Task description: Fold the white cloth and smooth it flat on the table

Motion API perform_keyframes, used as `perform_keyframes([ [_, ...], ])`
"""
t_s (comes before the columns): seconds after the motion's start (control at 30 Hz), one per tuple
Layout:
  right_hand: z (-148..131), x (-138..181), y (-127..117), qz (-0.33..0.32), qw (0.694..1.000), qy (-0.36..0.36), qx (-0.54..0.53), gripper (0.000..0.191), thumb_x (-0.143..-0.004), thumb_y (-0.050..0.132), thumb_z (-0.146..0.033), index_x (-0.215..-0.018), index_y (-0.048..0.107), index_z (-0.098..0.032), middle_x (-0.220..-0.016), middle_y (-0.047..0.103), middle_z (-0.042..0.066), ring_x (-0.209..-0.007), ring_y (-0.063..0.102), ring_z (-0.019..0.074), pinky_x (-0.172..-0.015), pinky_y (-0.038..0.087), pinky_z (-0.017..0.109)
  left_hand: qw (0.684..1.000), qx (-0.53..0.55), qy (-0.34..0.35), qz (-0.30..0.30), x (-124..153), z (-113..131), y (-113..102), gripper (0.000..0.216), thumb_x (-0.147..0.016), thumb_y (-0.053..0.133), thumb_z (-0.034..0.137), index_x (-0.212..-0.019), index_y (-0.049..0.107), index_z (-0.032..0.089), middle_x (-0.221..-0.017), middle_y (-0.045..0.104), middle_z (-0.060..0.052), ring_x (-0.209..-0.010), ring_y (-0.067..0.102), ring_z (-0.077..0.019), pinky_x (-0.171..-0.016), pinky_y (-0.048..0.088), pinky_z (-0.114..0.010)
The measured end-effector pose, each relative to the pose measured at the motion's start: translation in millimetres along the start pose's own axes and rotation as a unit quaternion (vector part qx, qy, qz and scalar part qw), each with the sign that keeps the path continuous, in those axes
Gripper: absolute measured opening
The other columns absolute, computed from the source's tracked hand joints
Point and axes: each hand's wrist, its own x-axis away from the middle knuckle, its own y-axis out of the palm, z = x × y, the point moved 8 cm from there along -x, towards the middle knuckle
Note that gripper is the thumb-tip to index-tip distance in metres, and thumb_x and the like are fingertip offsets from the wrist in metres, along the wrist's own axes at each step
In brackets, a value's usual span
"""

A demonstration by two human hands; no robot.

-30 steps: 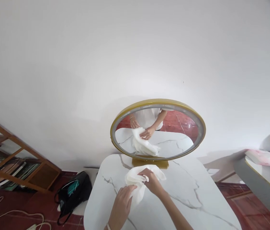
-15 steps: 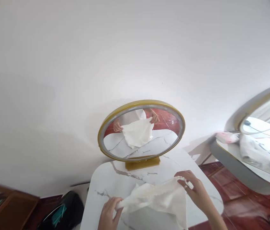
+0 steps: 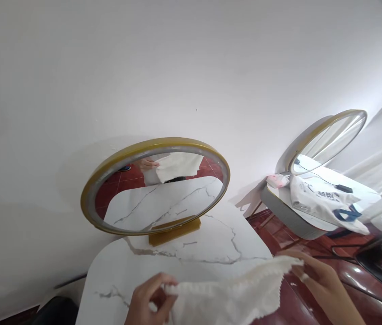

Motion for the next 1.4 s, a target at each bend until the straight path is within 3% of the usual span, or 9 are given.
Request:
perform_keyframes([
  [0.2, 63.7, -103.1, 35.9, 0.035, 0.997, 0.025, -0.068, 0.052, -0.070, 0.066, -0.054, -0.102, 0.068, -0.013, -0.095, 0.072, 0.014, -0.090, 0.069, 0.0289, -0.080, 0.057, 0.038, 0.975, -0.084, 0.079, 0.189, -85.3, 20.5, 48.1, 0.023, -0.086, 0.051, 0.036, -0.095, 0.064, 0.020, -0.090, 0.069, -0.006, -0.070, 0.067, -0.0158, -0.062, 0.057, -0.025],
  [0.3, 109.0, -124.8, 67.0, -0.005, 0.998, -0.042, -0.053, 0.077, -0.077, 0.063, -0.052, -0.142, 0.039, -0.020, -0.140, 0.048, 0.018, -0.120, 0.056, 0.0302, -0.092, 0.052, 0.043, 0.948, -0.133, 0.064, 0.280, -100.5, -8.3, 98.6, 0.037, -0.092, 0.043, 0.037, -0.121, 0.055, 0.018, -0.129, 0.055, -0.015, -0.111, 0.061, -0.0243, -0.079, 0.059, -0.035],
  [0.37, 141.2, -122.9, 84.5, -0.012, 0.996, -0.084, 0.024, 0.073, -0.083, 0.057, -0.049, -0.147, 0.030, -0.026, -0.152, 0.029, 0.015, -0.133, 0.042, 0.0305, -0.097, 0.049, 0.047, 0.943, -0.189, 0.054, 0.267, -104.8, -32.3, 142.5, 0.040, -0.094, 0.040, 0.034, -0.130, 0.049, 0.019, -0.139, 0.047, -0.015, -0.124, 0.052, -0.0264, -0.089, 0.056, -0.041],
  [0.57, 196.3, -112.2, 161.1, -0.148, 0.939, -0.209, 0.230, 0.046, -0.094, 0.043, -0.037, -0.138, 0.047, -0.026, -0.146, 0.043, 0.010, -0.137, 0.037, 0.0274, -0.109, 0.037, 0.051, 0.932, -0.326, 0.118, 0.103, -133.1, -83.1, 235.7, 0.041, -0.095, 0.031, 0.017, -0.130, 0.052, 0.022, -0.141, 0.050, -0.007, -0.135, 0.042, -0.0213, -0.107, 0.044, -0.042],
  [0.67, 198.4, -114.3, 199.0, -0.201, 0.898, -0.247, 0.303, 0.047, -0.094, 0.040, -0.031, -0.141, 0.043, -0.029, -0.149, 0.039, 0.007, -0.139, 0.032, 0.0289, -0.109, 0.031, 0.059, 0.912, -0.381, 0.134, 0.073, -155.8, -98.1, 242.6, 0.047, -0.094, 0.035, 0.021, -0.141, 0.042, 0.022, -0.148, 0.042, -0.007, -0.139, 0.035, -0.0231, -0.110, 0.039, -0.044],
  [0.87, 202.7, -118.1, 231.7, -0.228, 0.873, -0.266, 0.340, 0.051, -0.094, 0.042, -0.035, -0.144, 0.038, -0.029, -0.152, 0.033, 0.008, -0.140, 0.030, 0.0298, -0.110, 0.026, 0.060, 0.885, -0.425, 0.063, 0.180, -170.1, -118.6, 230.3, 0.064, -0.089, 0.049, 0.038, -0.147, 0.032, 0.016, -0.153, 0.031, -0.014, -0.140, 0.028, -0.0330, -0.110, 0.034, -0.052],
  [1.1, 192.9, -161.7, 240.7, -0.209, 0.877, -0.285, 0.326, 0.046, -0.092, 0.045, -0.034, -0.138, 0.048, -0.029, -0.149, 0.039, 0.006, -0.137, 0.036, 0.0259, -0.108, 0.035, 0.045, 0.871, -0.406, 0.006, 0.277, -186.3, -114.0, 233.5, 0.045, -0.090, 0.044, 0.034, -0.129, 0.057, 0.016, -0.137, 0.047, -0.019, -0.134, 0.032, -0.0408, -0.103, 0.032, -0.065],
  [1.27, 186.8, -187.2, 261.6, -0.246, 0.853, -0.292, 0.357, 0.043, -0.094, 0.041, -0.035, -0.137, 0.049, -0.032, -0.147, 0.042, 0.005, -0.138, 0.033, 0.0270, -0.111, 0.026, 0.049, 0.872, -0.408, -0.071, 0.263, -211.6, -112.0, 235.4, 0.036, -0.092, 0.040, 0.031, -0.110, 0.067, 0.016, -0.115, 0.061, -0.020, -0.123, 0.045, -0.0423, -0.100, 0.023, -0.075],
  [1.4, 194.2, -216.6, 263.7, -0.227, 0.853, -0.262, 0.390, 0.045, -0.094, 0.041, -0.042, -0.136, 0.051, -0.027, -0.145, 0.044, 0.008, -0.139, 0.031, 0.0292, -0.114, 0.014, 0.053, 0.896, -0.400, -0.025, 0.193, -237.9, -110.3, 244.6, 0.040, -0.093, 0.037, 0.026, -0.122, 0.060, 0.013, -0.124, 0.061, -0.018, -0.125, 0.048, -0.0358, -0.105, 0.031, -0.062],
])
